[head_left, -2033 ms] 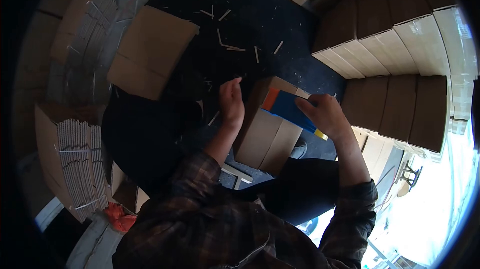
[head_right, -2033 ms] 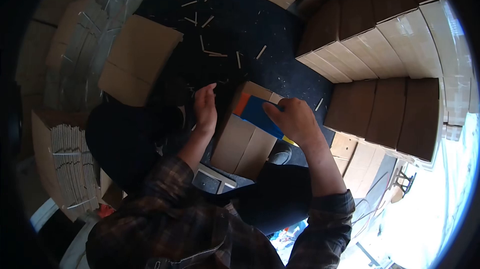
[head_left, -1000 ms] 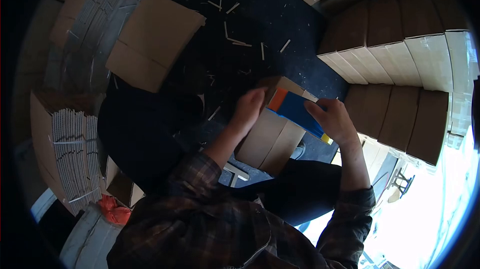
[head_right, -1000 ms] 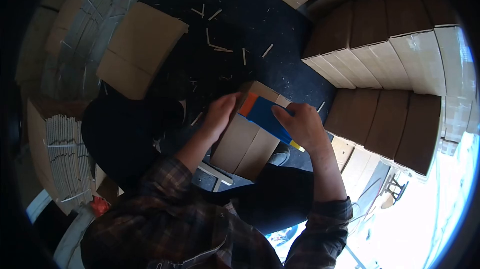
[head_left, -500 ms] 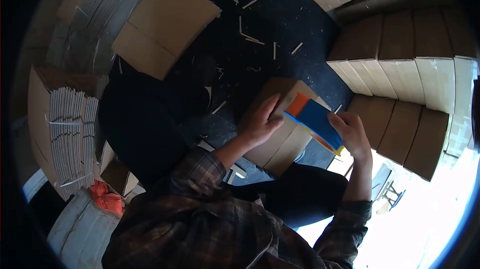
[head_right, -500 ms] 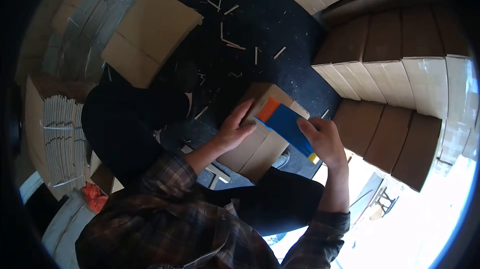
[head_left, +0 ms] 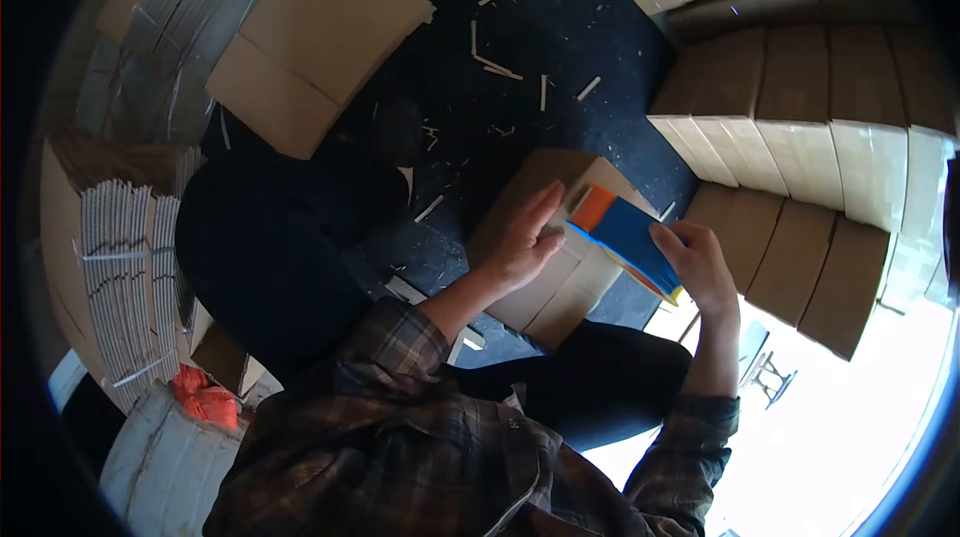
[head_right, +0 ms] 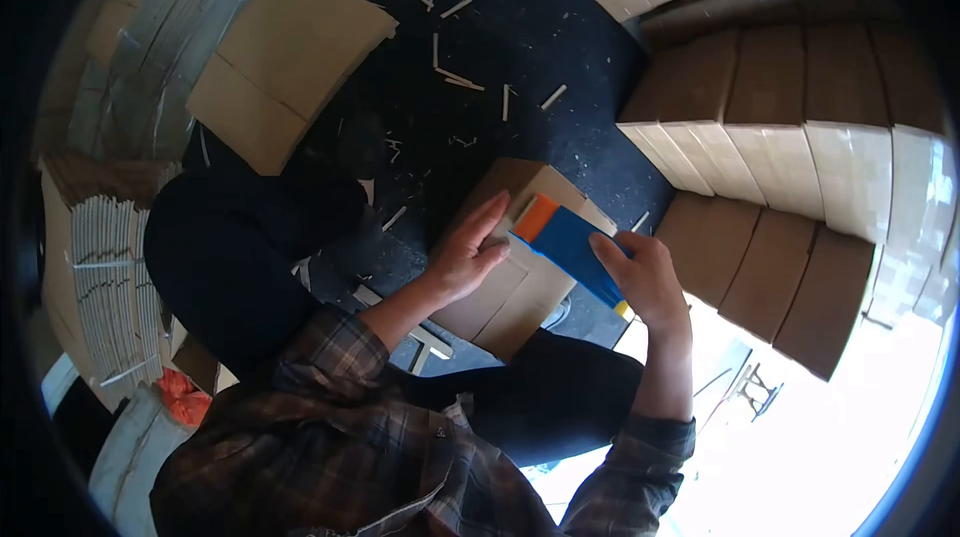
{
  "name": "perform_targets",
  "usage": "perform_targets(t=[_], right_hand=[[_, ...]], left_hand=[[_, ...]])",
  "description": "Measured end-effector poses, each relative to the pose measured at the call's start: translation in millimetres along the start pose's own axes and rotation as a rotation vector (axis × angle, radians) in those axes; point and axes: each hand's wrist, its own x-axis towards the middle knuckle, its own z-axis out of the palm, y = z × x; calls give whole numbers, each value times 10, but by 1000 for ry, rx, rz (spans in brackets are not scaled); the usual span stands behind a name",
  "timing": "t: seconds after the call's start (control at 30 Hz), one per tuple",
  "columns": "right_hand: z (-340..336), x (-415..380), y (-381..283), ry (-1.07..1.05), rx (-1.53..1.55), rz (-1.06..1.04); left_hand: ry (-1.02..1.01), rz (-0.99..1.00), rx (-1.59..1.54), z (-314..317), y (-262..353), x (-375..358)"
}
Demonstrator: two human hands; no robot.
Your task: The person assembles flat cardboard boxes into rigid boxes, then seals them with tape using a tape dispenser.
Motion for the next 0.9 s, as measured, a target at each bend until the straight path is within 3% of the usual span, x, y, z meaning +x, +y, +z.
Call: perform_targets(t=[0.1, 0.2, 0.23, 0.3, 0.33, 0.37, 0.47, 0.67, 0.9], right_hand=[[41, -28, -35, 28, -74, 0], [46, -64, 50, 35, -66, -18], [52, -98, 35, 59, -47, 8], [47, -63, 102, 56, -15, -28], [39, -42, 135, 40, -8, -70], [29, -23, 144, 35, -61, -125], [7, -88, 50, -18, -103, -123], [-71, 32, 50, -191, -137, -162], [-95, -3, 205, -255, 7, -171]], left_hand=[[46, 165, 97, 12, -148, -29], [296, 210, 559, -29, 282, -188], [211, 368, 723, -91, 359, -269], [-274, 669, 650, -19, 290, -362], [-486, 675, 706, 52, 302, -413], [-499, 692, 721, 126, 302, -392], [-822, 787, 1261, 244, 359, -233], [-822, 840, 1303, 265, 356, -200], [-955, 710, 1323, 304, 395, -200]])
